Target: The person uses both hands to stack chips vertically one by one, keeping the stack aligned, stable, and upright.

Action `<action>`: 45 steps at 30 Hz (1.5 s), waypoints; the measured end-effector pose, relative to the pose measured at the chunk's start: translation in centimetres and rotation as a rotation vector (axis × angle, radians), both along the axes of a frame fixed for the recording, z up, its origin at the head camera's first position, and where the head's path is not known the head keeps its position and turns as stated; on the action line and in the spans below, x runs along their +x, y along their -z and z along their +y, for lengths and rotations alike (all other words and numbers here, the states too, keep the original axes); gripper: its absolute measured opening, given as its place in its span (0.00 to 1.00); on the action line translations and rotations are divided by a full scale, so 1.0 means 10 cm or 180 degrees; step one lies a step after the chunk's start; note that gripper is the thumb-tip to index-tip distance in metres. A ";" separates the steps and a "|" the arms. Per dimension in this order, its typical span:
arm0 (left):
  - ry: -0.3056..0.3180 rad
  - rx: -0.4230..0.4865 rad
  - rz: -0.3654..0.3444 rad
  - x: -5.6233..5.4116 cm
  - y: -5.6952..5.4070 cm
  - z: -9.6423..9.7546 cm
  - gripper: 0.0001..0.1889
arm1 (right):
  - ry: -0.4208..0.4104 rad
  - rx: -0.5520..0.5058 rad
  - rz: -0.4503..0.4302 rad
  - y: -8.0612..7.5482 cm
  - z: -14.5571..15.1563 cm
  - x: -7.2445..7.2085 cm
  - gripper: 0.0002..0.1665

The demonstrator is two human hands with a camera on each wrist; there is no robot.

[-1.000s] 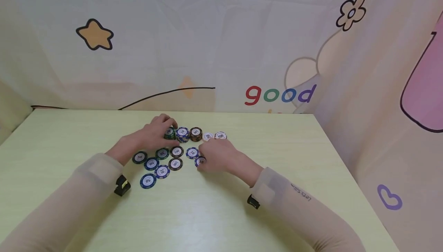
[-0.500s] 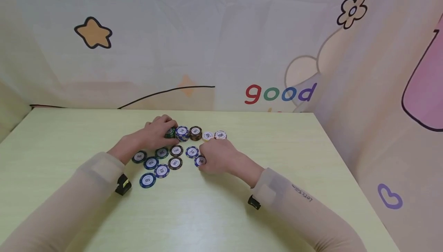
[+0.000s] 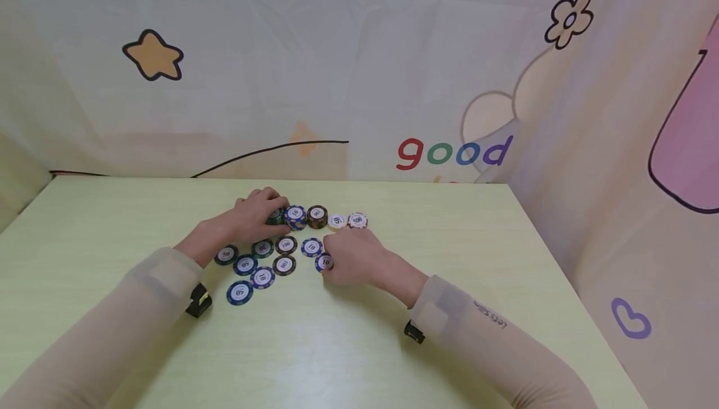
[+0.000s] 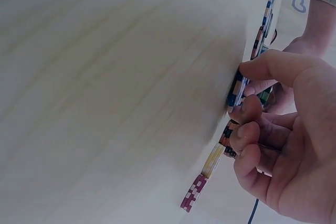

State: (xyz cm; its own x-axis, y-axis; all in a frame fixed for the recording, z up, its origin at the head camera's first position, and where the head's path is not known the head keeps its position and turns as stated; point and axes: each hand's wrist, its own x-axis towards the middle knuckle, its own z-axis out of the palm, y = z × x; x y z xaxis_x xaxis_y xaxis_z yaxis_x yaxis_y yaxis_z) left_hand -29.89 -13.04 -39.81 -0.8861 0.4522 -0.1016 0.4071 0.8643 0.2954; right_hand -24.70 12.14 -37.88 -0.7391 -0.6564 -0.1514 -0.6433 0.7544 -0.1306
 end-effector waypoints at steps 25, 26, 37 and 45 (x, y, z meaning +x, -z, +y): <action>-0.0103 0.0027 0.0013 0.00 0.01 -0.02 0.32 | 0.0227 -0.0364 0.0253 -0.06 -0.27 -0.33 0.18; -0.0108 0.0025 0.0016 0.00 0.01 -0.02 0.32 | 0.0235 -0.0378 0.0265 -0.06 -0.29 -0.34 0.18; -0.0080 0.0022 0.0030 0.01 0.02 -0.01 0.31 | 0.0225 -0.0463 0.0396 -0.06 -0.43 -0.48 0.17; -0.0079 0.0000 0.0093 0.03 0.00 -0.01 0.31 | 0.0203 -0.0452 0.0400 -0.05 -0.46 -0.55 0.17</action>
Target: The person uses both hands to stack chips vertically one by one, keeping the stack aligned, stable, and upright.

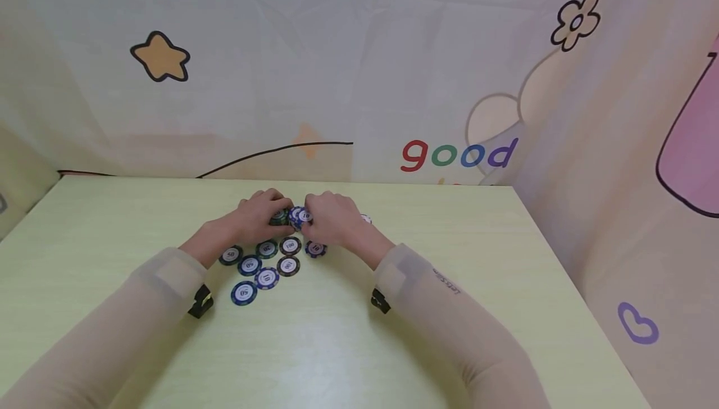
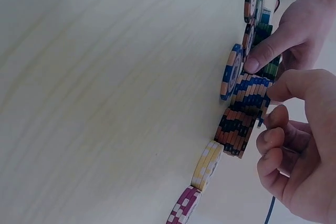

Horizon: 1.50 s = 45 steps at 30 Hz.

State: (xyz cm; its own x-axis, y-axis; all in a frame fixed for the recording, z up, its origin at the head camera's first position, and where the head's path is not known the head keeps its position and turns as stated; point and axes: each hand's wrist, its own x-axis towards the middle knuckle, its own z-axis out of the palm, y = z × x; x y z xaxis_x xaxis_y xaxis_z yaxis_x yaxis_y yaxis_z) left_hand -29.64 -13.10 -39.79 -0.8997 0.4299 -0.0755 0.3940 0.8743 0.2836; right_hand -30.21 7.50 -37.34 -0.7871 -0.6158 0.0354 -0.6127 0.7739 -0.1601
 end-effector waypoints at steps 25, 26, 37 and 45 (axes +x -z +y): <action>0.0045 -0.0073 0.0018 -0.01 0.00 0.01 0.32 | 0.0187 -0.0020 -0.0018 0.05 0.05 0.00 0.22; 0.0049 -0.0078 0.0026 -0.01 0.00 0.01 0.32 | 0.0193 -0.0011 -0.0021 0.05 0.05 -0.01 0.22; 0.0076 -0.0071 0.0035 -0.01 0.00 0.02 0.32 | 0.0101 -0.0092 -0.0043 0.06 0.03 -0.02 0.17; 0.0059 -0.0089 0.0004 0.00 -0.01 0.01 0.32 | 0.0119 -0.0070 -0.0016 0.08 0.01 -0.01 0.17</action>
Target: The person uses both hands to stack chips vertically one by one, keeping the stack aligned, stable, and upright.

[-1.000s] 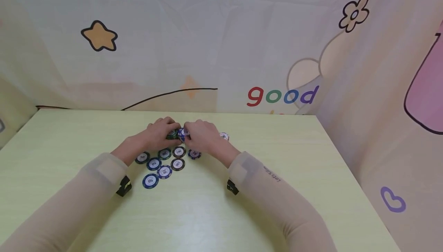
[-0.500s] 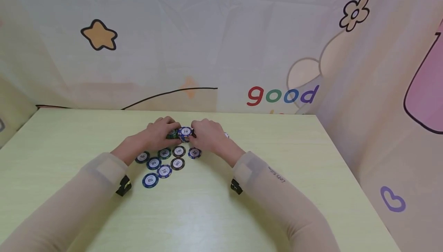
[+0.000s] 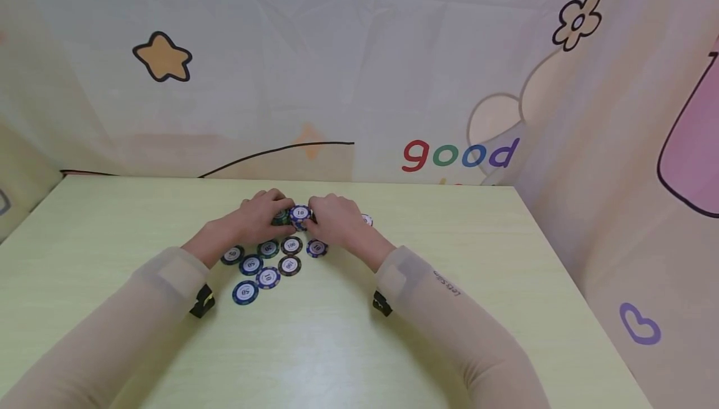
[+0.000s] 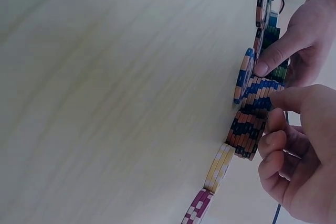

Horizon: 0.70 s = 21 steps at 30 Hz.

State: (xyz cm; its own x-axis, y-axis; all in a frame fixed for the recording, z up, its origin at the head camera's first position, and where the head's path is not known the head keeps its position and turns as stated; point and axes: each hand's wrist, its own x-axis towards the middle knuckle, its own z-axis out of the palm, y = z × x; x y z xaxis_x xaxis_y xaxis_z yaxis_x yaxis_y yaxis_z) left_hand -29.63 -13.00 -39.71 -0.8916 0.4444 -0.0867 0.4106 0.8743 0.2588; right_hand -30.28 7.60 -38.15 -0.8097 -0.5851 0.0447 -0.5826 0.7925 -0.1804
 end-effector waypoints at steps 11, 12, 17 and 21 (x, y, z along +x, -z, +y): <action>-0.0016 -0.0030 0.0013 0.00 0.01 0.00 0.33 | 0.0065 -0.0177 -0.0021 -0.01 0.12 0.05 0.20; -0.0018 -0.0032 0.0017 0.00 0.02 0.00 0.33 | 0.0036 -0.0205 -0.0013 -0.02 0.14 0.05 0.19; -0.0019 -0.0029 0.0020 0.00 0.02 0.00 0.33 | -0.0205 -0.0173 0.0109 -0.04 0.21 0.08 0.10; -0.0017 -0.0035 0.0007 -0.01 0.01 0.01 0.33 | -0.0291 0.0048 -0.0028 -0.05 0.24 0.13 0.12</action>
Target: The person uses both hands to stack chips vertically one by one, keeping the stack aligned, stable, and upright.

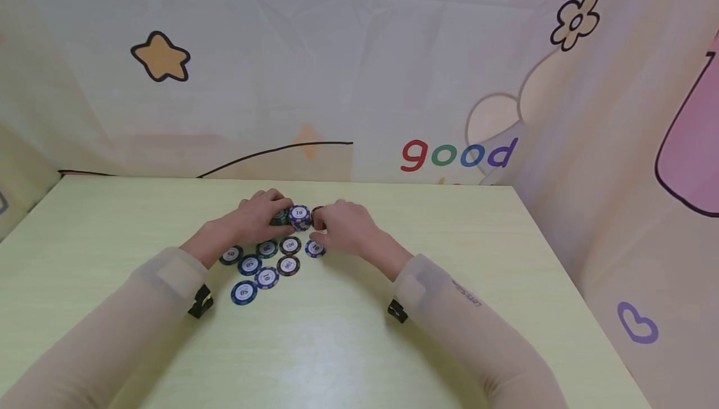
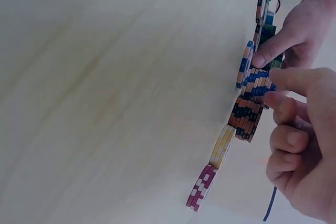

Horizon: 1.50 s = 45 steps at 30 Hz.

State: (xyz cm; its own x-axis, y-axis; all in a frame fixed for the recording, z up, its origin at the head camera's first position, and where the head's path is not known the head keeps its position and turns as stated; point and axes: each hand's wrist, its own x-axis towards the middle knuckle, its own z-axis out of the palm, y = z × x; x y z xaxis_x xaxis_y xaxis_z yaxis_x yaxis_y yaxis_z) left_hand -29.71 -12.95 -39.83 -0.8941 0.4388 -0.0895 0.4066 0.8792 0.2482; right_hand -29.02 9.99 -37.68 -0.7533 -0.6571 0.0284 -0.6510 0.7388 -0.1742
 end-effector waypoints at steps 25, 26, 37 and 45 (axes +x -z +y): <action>0.0028 0.0011 0.0014 0.01 -0.02 0.01 0.31 | -0.0056 0.0399 -0.0245 0.08 0.01 0.11 0.18; 0.0033 0.0014 0.0016 0.01 -0.03 0.01 0.31 | -0.0069 0.0400 -0.0235 0.08 0.01 0.11 0.18; 0.0020 0.0048 -0.0024 0.00 -0.01 0.00 0.32 | -0.0094 0.0279 -0.0251 0.05 0.04 0.09 0.21; 0.0025 0.0058 -0.0009 -0.01 0.01 -0.01 0.32 | -0.0083 0.0168 -0.0167 -0.02 0.02 0.02 0.22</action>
